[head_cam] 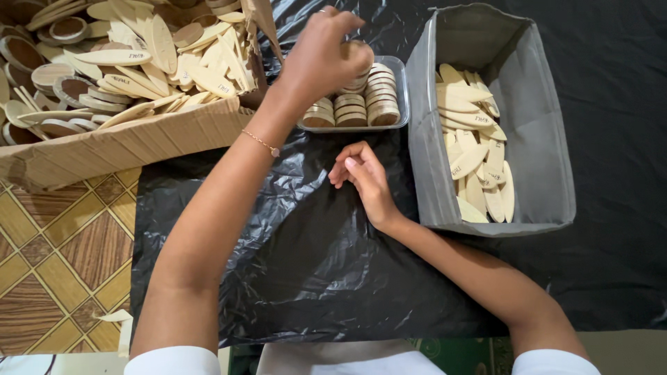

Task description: The person sorts various wooden blanks by hand, picking them from a large cardboard box and placing them into a small transparent container or a larger grey fabric bin on a table.

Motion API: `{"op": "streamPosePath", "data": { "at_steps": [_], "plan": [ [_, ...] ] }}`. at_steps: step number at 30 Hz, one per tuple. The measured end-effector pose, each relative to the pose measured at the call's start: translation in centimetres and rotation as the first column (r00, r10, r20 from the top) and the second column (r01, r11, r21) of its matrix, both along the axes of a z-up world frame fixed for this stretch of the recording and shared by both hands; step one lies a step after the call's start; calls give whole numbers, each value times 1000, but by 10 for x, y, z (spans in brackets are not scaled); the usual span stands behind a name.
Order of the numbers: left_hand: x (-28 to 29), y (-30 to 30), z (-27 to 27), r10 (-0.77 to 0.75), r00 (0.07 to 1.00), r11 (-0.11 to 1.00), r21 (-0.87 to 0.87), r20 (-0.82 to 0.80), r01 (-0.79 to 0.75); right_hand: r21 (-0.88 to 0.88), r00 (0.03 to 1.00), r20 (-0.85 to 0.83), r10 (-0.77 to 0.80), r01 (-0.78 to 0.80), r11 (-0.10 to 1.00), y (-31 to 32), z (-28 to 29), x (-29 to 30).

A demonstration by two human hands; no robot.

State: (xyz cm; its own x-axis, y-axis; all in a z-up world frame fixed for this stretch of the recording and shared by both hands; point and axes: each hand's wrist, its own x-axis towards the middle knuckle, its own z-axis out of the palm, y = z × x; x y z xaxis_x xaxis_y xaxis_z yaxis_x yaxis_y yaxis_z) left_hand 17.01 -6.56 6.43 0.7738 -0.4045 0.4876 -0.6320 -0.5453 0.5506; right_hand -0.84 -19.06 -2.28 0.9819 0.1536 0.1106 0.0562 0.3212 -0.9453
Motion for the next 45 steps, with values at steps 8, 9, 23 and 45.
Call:
{"op": "streamPosePath", "data": {
  "at_steps": [8, 9, 23, 45],
  "plan": [
    [1, 0, 2, -160, 987, 965, 212, -5, 157, 6, 1000, -11, -18, 18, 1000, 0, -4, 0],
    [3, 1, 1, -171, 985, 962, 217, 16, 163, 12, 1000, -12, -15, 15, 1000, 0, -5, 0],
    [-37, 5, 27, -164, 960, 952, 293, 226, 93, -4, 1000, 23, -11, 11, 1000, 0, -4, 1],
    [-61, 239, 35, 635, 693, 764, 411, -341, -498, -98, 998, 67, -9, 16, 995, 2, 3, -3]
  ]
}}
